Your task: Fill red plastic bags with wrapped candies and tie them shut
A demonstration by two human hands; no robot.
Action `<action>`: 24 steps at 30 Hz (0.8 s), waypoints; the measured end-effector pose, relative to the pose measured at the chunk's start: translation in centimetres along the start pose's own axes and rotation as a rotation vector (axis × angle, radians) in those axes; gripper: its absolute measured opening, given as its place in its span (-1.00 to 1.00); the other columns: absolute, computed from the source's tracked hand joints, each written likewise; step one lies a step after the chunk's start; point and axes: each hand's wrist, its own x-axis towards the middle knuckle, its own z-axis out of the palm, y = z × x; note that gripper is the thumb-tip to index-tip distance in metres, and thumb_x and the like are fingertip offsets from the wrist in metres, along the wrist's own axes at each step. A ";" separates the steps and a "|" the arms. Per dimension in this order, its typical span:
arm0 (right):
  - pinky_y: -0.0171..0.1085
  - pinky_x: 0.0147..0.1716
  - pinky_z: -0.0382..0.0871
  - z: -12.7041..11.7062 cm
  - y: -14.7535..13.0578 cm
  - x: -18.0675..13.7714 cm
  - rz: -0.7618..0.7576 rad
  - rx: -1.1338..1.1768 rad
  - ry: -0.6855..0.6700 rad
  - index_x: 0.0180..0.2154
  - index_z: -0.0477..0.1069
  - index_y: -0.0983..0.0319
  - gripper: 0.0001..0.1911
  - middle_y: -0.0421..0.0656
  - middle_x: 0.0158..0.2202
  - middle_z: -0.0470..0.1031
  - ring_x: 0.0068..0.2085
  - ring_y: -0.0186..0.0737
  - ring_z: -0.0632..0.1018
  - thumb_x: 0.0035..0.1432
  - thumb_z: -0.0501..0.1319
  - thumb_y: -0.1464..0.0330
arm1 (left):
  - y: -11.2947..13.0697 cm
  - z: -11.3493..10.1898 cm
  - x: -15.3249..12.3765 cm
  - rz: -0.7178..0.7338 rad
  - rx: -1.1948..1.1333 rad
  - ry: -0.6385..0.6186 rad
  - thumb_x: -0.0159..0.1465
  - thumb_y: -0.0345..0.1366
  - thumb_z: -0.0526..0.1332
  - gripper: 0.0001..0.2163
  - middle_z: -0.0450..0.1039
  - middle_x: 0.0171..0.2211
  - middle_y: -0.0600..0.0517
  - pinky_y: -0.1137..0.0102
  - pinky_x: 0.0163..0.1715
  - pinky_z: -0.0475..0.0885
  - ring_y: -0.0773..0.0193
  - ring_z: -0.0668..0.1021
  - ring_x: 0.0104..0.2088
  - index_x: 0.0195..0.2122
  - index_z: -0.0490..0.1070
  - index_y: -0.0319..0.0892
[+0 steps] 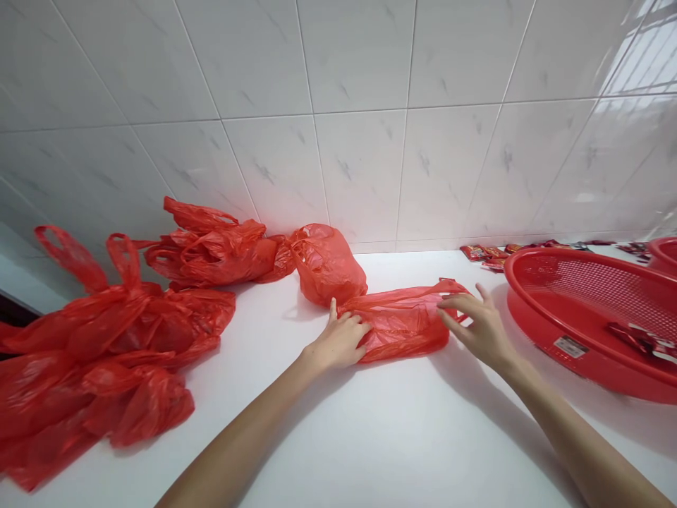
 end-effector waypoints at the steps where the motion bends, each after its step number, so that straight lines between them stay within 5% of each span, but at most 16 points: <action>1: 0.29 0.32 -0.03 -0.5 -0.2 0.3 -0.005 0.008 0.107 -0.31 0.49 0.07 -0.78 -0.19 -0.30 0.65 -0.20 -0.05 0.65 0.31 0.11 0.21 | 0.0 0.0 0.0 0.003 -0.007 0.003 0.25 -0.41 0.10 -0.80 0.55 -0.19 -0.07 -0.37 0.30 -0.21 -0.03 0.53 -0.01 -0.19 0.49 -0.12; 4: 0.20 0.26 0.15 -1.4 -0.2 1.0 0.028 -0.055 0.313 -0.20 0.50 0.07 -0.80 -0.12 -0.21 0.64 -0.12 0.01 0.62 0.31 0.14 0.18 | 0.3 -0.1 -0.1 0.015 -0.033 0.015 0.24 -0.43 0.10 -0.81 0.54 -0.22 -0.06 -0.37 0.30 -0.22 -0.03 0.54 -0.04 -0.24 0.49 -0.12; 6: 0.19 0.19 0.23 -1.1 0.1 1.2 0.044 -0.088 0.286 0.03 0.45 0.12 -0.63 0.01 0.01 0.57 0.07 0.14 0.54 0.26 0.19 0.11 | 0.5 -0.1 -0.1 0.019 -0.036 0.018 0.24 -0.44 0.10 -0.82 0.54 -0.22 -0.06 -0.36 0.30 -0.23 -0.02 0.54 -0.05 -0.26 0.48 -0.13; 8: 0.23 0.19 0.21 -0.1 0.5 1.2 0.018 -0.110 0.153 0.22 0.33 0.15 -0.42 0.13 0.24 0.37 0.24 0.24 0.39 0.24 0.20 0.07 | 0.6 -0.1 0.0 0.019 -0.036 0.025 0.25 -0.42 0.11 -0.84 0.53 -0.21 -0.06 -0.36 0.30 -0.24 -0.03 0.54 -0.05 -0.28 0.48 -0.14; 11: 0.35 0.25 0.05 1.9 0.3 0.7 -0.054 -0.148 -0.086 0.25 0.33 0.09 -0.43 0.12 0.42 0.06 0.37 0.28 0.20 0.26 0.19 0.10 | 0.7 0.0 0.0 0.011 -0.033 0.029 0.27 -0.38 0.11 -0.85 0.54 -0.18 -0.09 -0.39 0.29 -0.25 -0.05 0.53 -0.01 -0.27 0.48 -0.15; 17: 0.49 0.25 -0.13 3.9 -0.8 0.0 0.053 -0.176 -0.489 0.08 0.54 0.07 -0.56 0.10 0.41 0.12 0.43 0.41 -0.01 0.22 0.27 0.08 | 0.3 0.4 0.2 -0.033 -0.057 -0.012 0.30 -0.28 0.11 -0.79 0.53 -0.12 -0.11 -0.39 0.29 -0.28 -0.08 0.52 0.05 -0.11 0.48 -0.13; 24: 0.55 0.22 -0.20 4.2 0.9 -0.3 0.163 -0.224 -0.580 0.19 0.42 0.27 -0.16 0.29 0.43 -0.02 0.43 0.52 -0.14 0.05 0.28 -0.15 | -0.3 0.6 0.3 -0.087 -0.122 -0.075 0.26 -0.13 0.17 -0.50 0.44 0.17 -0.19 -0.35 0.29 -0.40 -0.16 0.40 0.24 0.22 0.30 -0.10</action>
